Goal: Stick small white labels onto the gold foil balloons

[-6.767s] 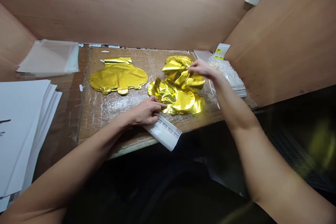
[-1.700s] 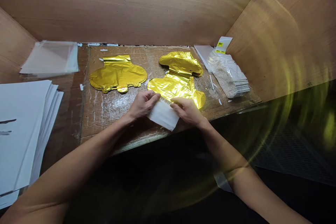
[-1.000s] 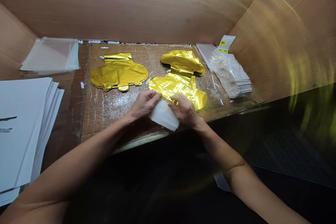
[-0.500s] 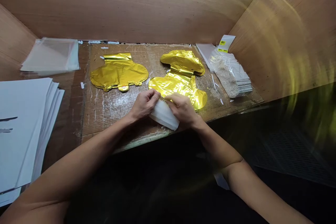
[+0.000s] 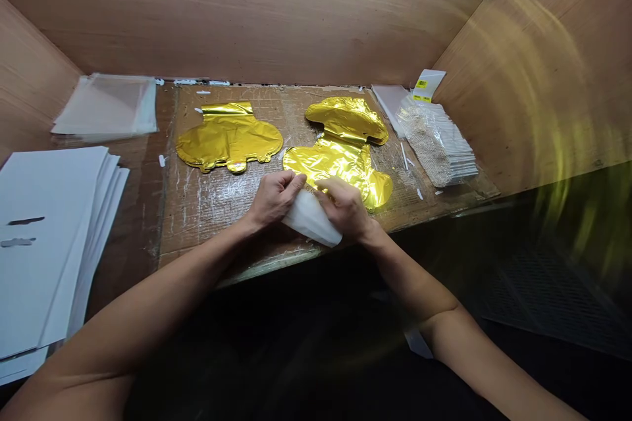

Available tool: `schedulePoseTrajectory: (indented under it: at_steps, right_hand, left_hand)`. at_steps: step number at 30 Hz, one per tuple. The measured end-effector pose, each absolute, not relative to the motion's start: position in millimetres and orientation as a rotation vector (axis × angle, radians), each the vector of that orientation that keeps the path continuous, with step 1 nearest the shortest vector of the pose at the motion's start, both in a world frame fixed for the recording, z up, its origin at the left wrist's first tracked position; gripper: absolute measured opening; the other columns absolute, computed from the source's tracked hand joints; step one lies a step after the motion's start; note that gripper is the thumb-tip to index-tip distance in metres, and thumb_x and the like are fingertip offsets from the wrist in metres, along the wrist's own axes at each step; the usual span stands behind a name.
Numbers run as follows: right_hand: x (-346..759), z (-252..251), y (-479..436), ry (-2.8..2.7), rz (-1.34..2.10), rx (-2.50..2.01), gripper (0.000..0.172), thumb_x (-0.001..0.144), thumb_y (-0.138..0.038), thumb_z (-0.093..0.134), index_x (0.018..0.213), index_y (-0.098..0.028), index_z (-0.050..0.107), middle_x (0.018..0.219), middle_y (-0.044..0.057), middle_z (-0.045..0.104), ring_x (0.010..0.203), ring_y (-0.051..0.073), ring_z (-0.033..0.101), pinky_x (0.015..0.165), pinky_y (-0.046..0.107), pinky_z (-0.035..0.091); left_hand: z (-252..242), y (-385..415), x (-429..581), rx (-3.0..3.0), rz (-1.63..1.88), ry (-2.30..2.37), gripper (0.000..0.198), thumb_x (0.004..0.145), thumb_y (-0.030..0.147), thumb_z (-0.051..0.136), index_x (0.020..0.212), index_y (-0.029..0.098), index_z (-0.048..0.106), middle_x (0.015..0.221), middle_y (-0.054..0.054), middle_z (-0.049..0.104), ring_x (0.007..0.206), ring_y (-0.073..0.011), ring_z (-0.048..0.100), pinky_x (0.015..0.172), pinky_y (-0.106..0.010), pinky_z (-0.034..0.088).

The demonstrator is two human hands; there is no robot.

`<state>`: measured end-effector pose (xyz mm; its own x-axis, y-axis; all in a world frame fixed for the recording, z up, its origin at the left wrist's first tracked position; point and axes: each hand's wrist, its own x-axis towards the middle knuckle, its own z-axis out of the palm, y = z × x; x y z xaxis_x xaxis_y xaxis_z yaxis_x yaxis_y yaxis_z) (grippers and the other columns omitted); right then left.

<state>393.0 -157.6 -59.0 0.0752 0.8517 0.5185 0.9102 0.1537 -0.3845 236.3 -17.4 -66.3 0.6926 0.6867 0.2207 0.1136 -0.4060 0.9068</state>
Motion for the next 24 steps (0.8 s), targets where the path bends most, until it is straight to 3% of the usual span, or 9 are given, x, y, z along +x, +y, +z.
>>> schedulePoseTrajectory:
  at_steps: [8,11,13,15,17,21,24]
  right_hand:
    - [387.2,-55.4,-158.5,-1.871,-0.189,-1.639,0.021,0.107,-0.023,0.055,0.098,-0.021,0.074,0.095,0.009,0.072,0.09,0.022,0.065,0.084,0.036,0.05]
    - [397.4,-49.0,-156.9,-1.599,-0.048,-1.653,0.021,0.106,-0.029,0.057,0.096,-0.02,0.073,0.092,0.008,0.073,0.088,0.022,0.064,0.086,0.037,0.051]
    - [410.5,-44.0,-149.2,-1.416,0.173,-1.722,0.02,0.103,-0.031,0.061,0.093,-0.018,0.072,0.088,0.006,0.073,0.081,0.019,0.064,0.08,0.033,0.051]
    - [422.6,-40.1,-137.0,-1.427,0.44,-1.809,0.017,0.097,-0.028,0.067,0.086,-0.017,0.073,0.082,0.003,0.074,0.074,0.015,0.062,0.073,0.029,0.047]
    - [428.2,-37.7,-124.2,-1.521,0.611,-1.909,0.017,0.093,-0.025,0.069,0.08,-0.016,0.073,0.078,0.002,0.074,0.071,0.014,0.061,0.07,0.027,0.043]
    - [422.1,-33.9,-113.1,-1.635,0.524,-2.253,0.025,0.095,-0.033,0.07,0.076,-0.017,0.074,0.078,0.006,0.075,0.073,0.016,0.062,0.068,0.028,0.038]
    - [419.5,-31.0,-118.8,-1.653,0.326,-2.511,0.027,0.097,-0.041,0.069,0.084,-0.018,0.076,0.089,0.012,0.078,0.079,0.022,0.064,0.069,0.031,0.038]
  left_hand:
    - [-64.5,-19.8,236.1,1.917,0.713,0.644,0.05,0.097,0.051,0.056,0.06,0.02,0.044,0.059,0.003,0.037,0.058,-0.0112,0.035,0.055,-0.029,0.027]
    - [-62.1,-8.1,234.2,2.023,0.664,0.621,0.051,0.1,0.049,0.054,0.06,0.02,0.044,0.058,0.002,0.044,0.058,-0.0122,0.04,0.056,-0.029,0.032]
    - [-62.4,4.8,232.8,2.177,0.596,0.423,0.047,0.101,0.046,0.054,0.063,0.019,0.054,0.072,-0.003,0.065,0.069,-0.016,0.057,0.067,-0.031,0.045]
    - [-65.2,17.3,232.0,2.33,0.526,0.165,0.04,0.101,0.044,0.055,0.073,0.019,0.067,0.103,-0.01,0.079,0.095,-0.0229,0.069,0.088,-0.037,0.053]
    - [-69.6,25.8,232.1,2.433,0.473,0.018,0.037,0.103,0.042,0.053,0.082,0.02,0.074,0.124,-0.012,0.08,0.111,-0.0273,0.071,0.101,-0.044,0.053]
    - [-77.5,29.9,232.5,2.518,0.428,-0.04,0.035,0.106,0.039,0.05,0.095,0.021,0.078,0.125,-0.011,0.081,0.116,-0.0272,0.074,0.105,-0.044,0.056]
    - [-79.4,29.3,232.2,2.519,0.425,-0.026,0.033,0.105,0.038,0.053,0.094,0.021,0.079,0.129,-0.011,0.08,0.121,-0.0285,0.073,0.107,-0.045,0.057]
